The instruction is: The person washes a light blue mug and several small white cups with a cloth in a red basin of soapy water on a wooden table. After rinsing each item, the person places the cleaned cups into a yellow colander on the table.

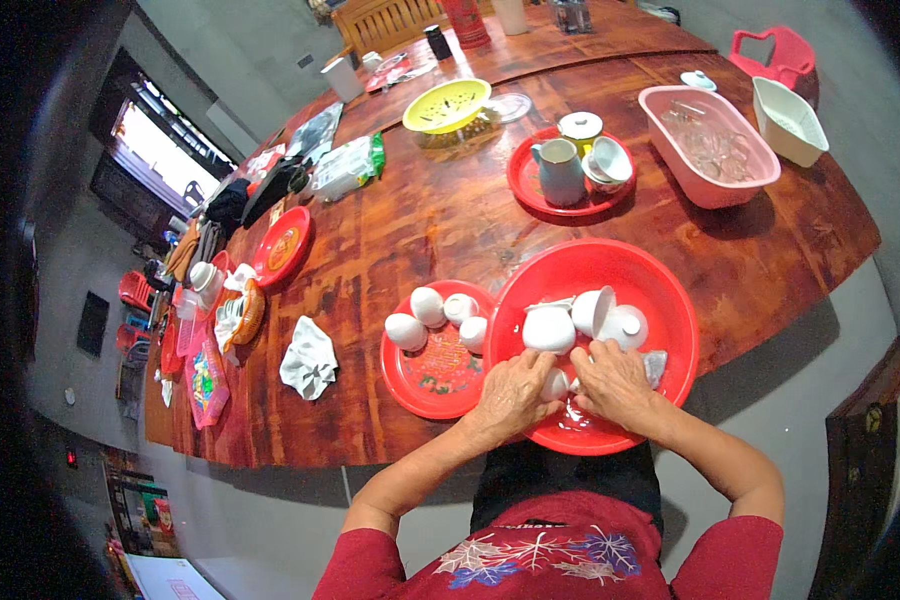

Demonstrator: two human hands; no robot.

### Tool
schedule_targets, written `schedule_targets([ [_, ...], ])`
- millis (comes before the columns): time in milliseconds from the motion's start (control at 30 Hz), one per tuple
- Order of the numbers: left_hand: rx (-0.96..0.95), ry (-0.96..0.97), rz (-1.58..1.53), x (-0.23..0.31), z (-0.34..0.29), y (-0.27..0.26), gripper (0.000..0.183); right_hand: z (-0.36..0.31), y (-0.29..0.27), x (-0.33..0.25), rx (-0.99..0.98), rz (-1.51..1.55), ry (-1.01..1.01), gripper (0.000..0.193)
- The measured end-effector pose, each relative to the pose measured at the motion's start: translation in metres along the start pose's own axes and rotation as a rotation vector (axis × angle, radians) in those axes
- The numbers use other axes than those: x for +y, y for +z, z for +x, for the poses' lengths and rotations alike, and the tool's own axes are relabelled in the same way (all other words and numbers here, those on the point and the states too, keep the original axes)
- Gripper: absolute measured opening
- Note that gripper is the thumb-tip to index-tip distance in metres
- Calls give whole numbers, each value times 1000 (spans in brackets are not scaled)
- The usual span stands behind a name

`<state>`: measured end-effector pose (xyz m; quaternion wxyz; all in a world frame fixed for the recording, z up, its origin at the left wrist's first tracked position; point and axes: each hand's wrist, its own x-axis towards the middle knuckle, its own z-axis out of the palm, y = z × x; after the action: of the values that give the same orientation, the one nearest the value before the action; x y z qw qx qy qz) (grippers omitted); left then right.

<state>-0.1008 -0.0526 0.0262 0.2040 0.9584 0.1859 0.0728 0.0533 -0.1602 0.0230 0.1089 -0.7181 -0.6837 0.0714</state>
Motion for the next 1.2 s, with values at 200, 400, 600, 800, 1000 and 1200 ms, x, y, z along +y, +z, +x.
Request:
schedule_targets([
  [200,86,13,-33,1,-5,-4,61,0,-7,-3,27,-2,1,50],
  [400,504,19,-238,-12,-15,-23,44,-2,-21,-3,-11,-22,-13,47],
  [600,742,-405,320,-132,-35,-65,66,6,-43,2,148,48,-6,38],
  [800,341,-557,173,-187,-41,-42,62,32,-49,-9,338,127,-53,31],
  [1000,465,-492,99,-190,-49,-35,47,34,-51,14,390,154,39,26],
  [1200,617,-558,-596,-146,-59,-77,47,24,-66,32,491,248,26,34],
])
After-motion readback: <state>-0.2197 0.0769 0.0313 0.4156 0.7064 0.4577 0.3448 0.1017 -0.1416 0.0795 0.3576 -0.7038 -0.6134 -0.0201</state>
